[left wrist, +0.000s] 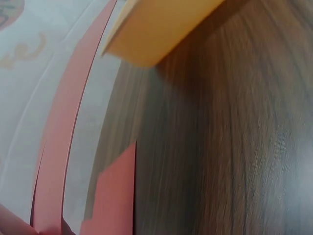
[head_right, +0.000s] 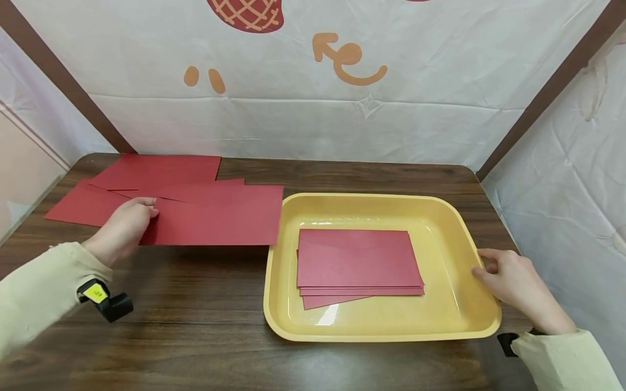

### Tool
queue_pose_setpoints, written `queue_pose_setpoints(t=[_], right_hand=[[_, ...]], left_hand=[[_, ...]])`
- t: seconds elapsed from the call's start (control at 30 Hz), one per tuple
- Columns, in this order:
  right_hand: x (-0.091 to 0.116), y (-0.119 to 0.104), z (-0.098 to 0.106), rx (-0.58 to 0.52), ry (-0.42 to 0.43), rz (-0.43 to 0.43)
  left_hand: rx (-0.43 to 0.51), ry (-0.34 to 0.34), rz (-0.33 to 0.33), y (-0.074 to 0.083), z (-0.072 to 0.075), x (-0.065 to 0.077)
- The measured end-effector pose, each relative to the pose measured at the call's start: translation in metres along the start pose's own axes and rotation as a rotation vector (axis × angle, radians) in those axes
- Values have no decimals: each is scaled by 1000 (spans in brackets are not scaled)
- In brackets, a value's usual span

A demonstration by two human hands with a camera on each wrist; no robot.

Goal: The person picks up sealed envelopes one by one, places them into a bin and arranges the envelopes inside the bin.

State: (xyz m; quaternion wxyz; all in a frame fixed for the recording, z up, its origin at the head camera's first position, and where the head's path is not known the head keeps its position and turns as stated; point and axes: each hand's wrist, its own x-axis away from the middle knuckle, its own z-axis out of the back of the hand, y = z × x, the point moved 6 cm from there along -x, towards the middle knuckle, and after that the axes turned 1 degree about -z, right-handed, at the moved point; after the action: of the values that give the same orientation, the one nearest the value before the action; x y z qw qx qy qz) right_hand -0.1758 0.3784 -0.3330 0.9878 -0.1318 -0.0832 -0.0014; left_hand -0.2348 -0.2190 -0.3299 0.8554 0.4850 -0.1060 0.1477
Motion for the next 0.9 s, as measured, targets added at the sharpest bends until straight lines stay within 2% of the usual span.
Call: queue_pose_setpoints(t=[0.37, 0.6, 0.73, 0.9], right_hand=[[0, 0, 0, 5, 14, 9], [-1, -1, 2, 16, 34, 21], [-1, -3, 3, 19, 33, 38], [-1, -3, 3, 13, 44, 43]], left_hand=[[115, -190, -77, 26, -41, 24], [202, -350, -181, 43, -68, 46], [195, -385, -236, 52, -80, 55], [137, -396, -267, 58, -91, 57]])
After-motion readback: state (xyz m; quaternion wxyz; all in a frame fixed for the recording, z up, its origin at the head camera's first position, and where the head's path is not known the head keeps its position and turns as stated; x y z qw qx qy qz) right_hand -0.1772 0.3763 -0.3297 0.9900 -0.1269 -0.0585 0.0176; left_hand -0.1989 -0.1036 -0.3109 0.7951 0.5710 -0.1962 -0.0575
